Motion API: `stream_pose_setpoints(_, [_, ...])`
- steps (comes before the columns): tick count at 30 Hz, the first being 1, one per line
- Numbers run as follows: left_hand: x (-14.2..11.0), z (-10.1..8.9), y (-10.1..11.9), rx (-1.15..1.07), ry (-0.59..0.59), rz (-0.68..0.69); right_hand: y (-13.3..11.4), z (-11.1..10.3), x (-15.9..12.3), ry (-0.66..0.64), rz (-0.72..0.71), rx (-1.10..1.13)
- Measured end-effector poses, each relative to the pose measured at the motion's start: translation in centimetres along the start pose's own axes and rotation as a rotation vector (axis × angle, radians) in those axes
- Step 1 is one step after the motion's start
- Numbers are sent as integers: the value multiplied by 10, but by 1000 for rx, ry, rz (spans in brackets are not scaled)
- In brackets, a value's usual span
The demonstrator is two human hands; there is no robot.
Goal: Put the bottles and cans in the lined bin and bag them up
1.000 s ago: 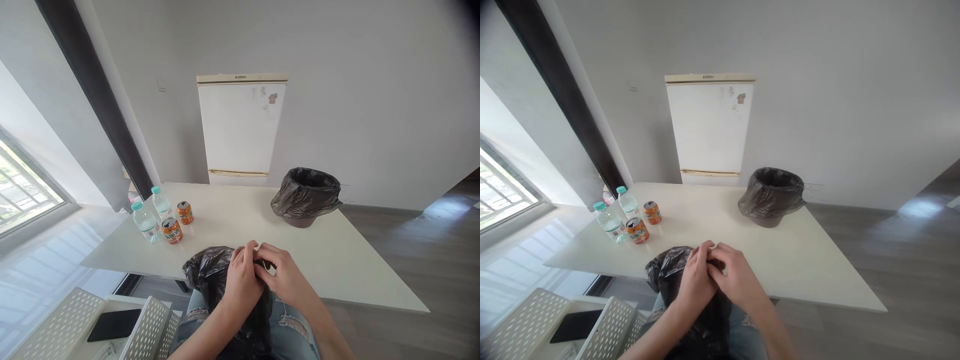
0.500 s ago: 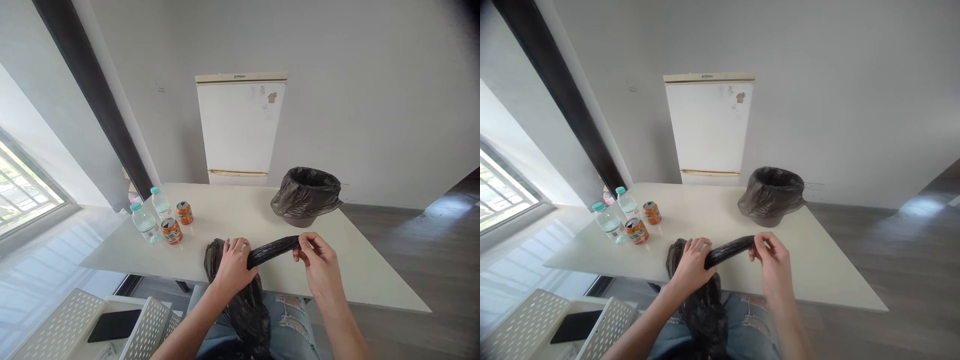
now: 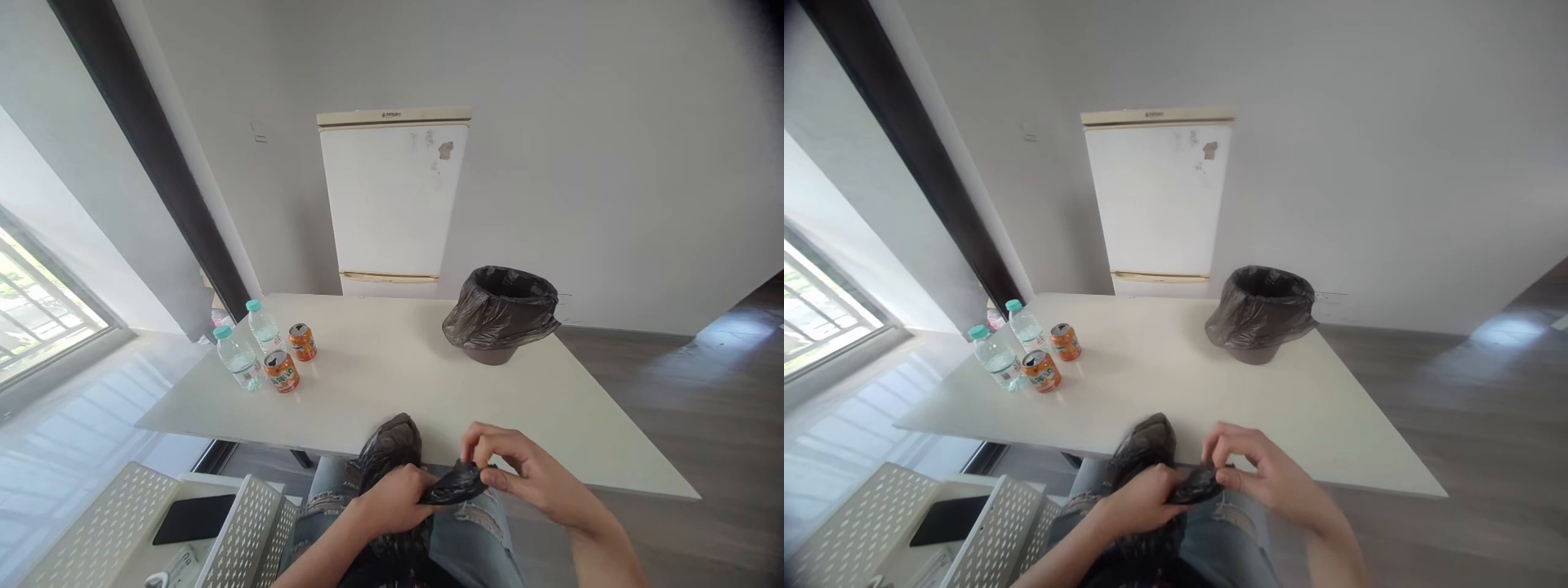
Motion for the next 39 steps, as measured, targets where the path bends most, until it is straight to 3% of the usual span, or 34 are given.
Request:
stream_pose_setpoints(5, [-9, 7, -14, 65, -242, 107, 13, 11, -15, -340, -7, 140])
stream_pose_setpoints(7, [-8, 3, -12, 130, -268, 160, 14, 15, -17, -377, -69, 231])
stream_pose_setpoints(8, [-7, -2, -10, 164, -227, 176, 14, 14, -16, -343, -95, 273])
stream_pose_setpoints(13, [-11, -48, 2, 274, 178, 133, 16, -1, -14, 100, -118, 430])
stream_pose_setpoints(16, [-19, -78, 6, 257, 386, 108, 13, 5, -15, 137, -201, 462])
stream_pose_setpoints(18, [-21, -93, 3, 225, 499, 70, 12, 19, -10, 211, -181, 426])
stream_pose_setpoints(23, [-12, -114, -15, 121, 635, -24, 9, 34, 24, 863, -29, 523])
stream_pose_setpoints(25, [-6, -123, -16, 94, 691, -102, 5, 26, 42, 1016, -41, 633])
stream_pose_setpoints(27, [-1, -131, -7, 95, 689, -105, 0, 15, 59, 1076, -81, 703])
stream_pose_setpoints(30, [6, -135, 23, 151, 673, 20, -8, 8, 82, 1033, -103, 751])
stream_pose_setpoints(34, [24, -119, 56, 235, 772, 73, -24, 30, 106, 758, -35, 737])
stream_pose_setpoints(37, [48, -114, 52, 213, 878, -46, -41, 51, 118, 565, -43, 646])
stream_pose_setpoints(39, [61, -122, 40, 245, 885, -113, -50, 52, 122, 556, -89, 608])
Point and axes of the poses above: each hand's wrist, its own x-axis towards the middle knuckle, its own z-axis out of the palm, y = z × x, the point moved 2 cm from there along x, towards the middle knuckle, and after that the axes turned 11 degrees about y, right-handed, at the moved point
